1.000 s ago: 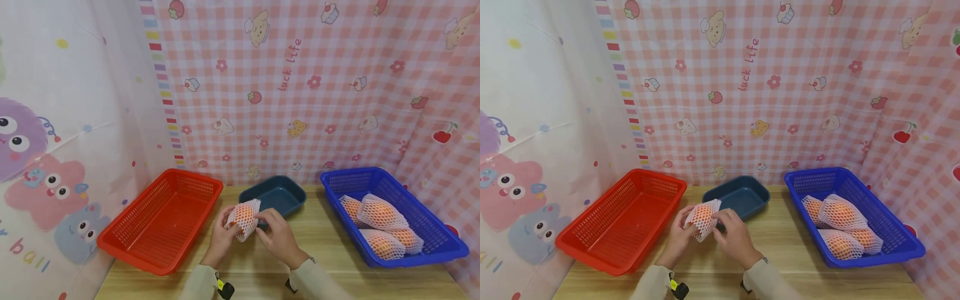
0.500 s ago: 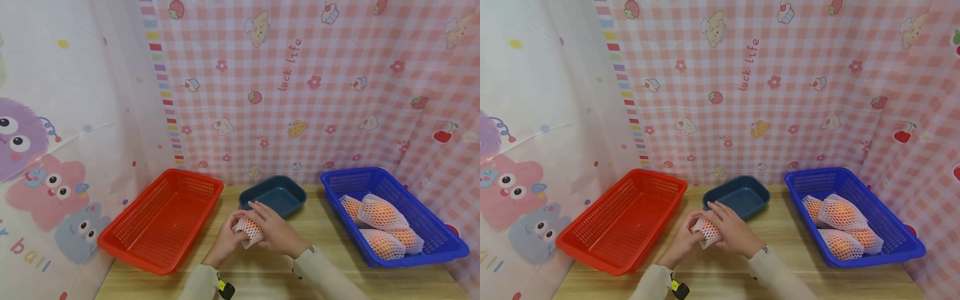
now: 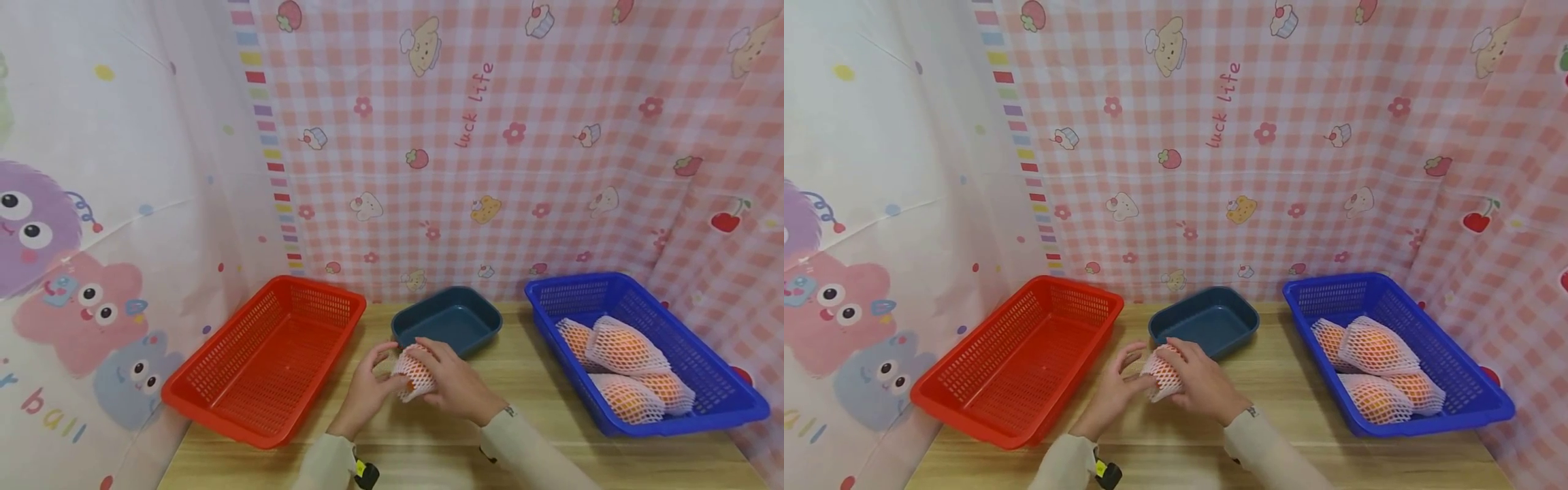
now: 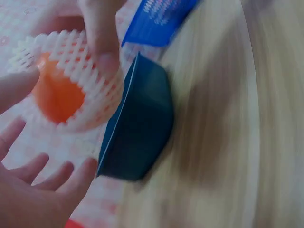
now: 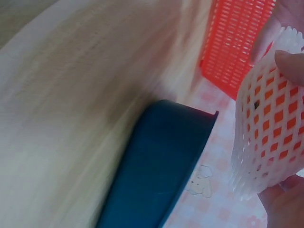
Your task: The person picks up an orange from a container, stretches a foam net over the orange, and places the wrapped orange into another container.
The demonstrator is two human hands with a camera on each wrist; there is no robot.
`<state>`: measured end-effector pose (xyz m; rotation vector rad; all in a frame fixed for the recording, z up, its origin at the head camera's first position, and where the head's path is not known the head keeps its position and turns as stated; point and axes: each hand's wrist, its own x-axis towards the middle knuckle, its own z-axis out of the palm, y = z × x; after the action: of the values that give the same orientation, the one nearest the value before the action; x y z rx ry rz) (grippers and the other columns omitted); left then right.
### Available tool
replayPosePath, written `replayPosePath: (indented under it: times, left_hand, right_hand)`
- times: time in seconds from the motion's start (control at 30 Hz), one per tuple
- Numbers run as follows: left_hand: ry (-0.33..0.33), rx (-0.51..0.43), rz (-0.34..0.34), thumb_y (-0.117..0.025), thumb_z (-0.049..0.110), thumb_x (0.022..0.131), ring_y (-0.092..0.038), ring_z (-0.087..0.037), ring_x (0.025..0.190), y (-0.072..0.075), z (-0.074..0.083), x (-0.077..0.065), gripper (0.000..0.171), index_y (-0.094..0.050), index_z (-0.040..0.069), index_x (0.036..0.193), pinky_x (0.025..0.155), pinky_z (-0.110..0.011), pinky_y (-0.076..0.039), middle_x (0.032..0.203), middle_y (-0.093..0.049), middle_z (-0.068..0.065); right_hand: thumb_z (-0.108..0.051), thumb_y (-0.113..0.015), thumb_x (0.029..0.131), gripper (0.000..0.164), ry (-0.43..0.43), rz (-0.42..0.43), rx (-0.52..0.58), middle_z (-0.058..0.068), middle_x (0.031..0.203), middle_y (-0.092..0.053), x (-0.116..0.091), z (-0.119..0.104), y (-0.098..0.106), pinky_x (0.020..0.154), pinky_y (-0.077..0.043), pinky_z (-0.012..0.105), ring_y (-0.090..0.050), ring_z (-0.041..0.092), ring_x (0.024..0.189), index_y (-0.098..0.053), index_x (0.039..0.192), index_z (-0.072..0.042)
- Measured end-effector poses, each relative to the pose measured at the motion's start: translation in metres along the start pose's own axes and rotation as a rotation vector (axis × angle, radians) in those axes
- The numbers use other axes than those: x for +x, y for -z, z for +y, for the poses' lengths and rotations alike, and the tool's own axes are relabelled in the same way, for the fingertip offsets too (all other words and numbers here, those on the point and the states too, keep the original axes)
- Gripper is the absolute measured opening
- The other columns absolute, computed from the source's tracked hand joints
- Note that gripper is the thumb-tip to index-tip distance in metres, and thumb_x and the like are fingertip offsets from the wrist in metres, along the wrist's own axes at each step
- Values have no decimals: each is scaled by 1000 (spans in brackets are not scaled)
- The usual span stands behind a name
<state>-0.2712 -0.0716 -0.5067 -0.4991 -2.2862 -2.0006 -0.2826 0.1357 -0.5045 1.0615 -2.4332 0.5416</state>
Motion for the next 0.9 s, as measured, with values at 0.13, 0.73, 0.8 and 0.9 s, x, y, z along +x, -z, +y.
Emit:
replayPosePath:
  times: [0.13,0.73,0.8,0.9]
  left_hand:
    - [-193,393,154,-82,5,75,-49,-35,122,11,0,4,53,-61,9,123,92,-53,-47,137,-51,-14]
    - [214,815,272,-76,9,82,-62,-31,91,76,7,4,53,-58,12,132,72,-52,-50,114,-64,-14]
    - [232,788,258,-73,6,84,-62,-30,90,77,6,3,50,-59,12,132,73,-50,-50,114,-65,-13]
    - [235,775,255,-70,4,86,-63,-30,91,79,5,3,49,-60,12,133,74,-50,-49,118,-65,-13]
  right_hand:
    - [-23,-89,67,82,-47,-5,-8,14,142,-44,-5,4,-2,85,-52,44,-46,28,125,-49,138,-17]
    - [-28,-87,72,77,-125,9,-4,13,143,-44,-19,13,0,88,-50,47,-46,30,125,-49,138,-18]
    - [-28,-87,71,78,-119,20,-5,14,142,-45,-20,14,0,89,-50,47,-46,30,125,-50,138,-17]
    - [-28,-87,71,78,-116,30,-9,14,142,-45,-23,15,0,90,-49,47,-47,30,125,-50,138,-16]
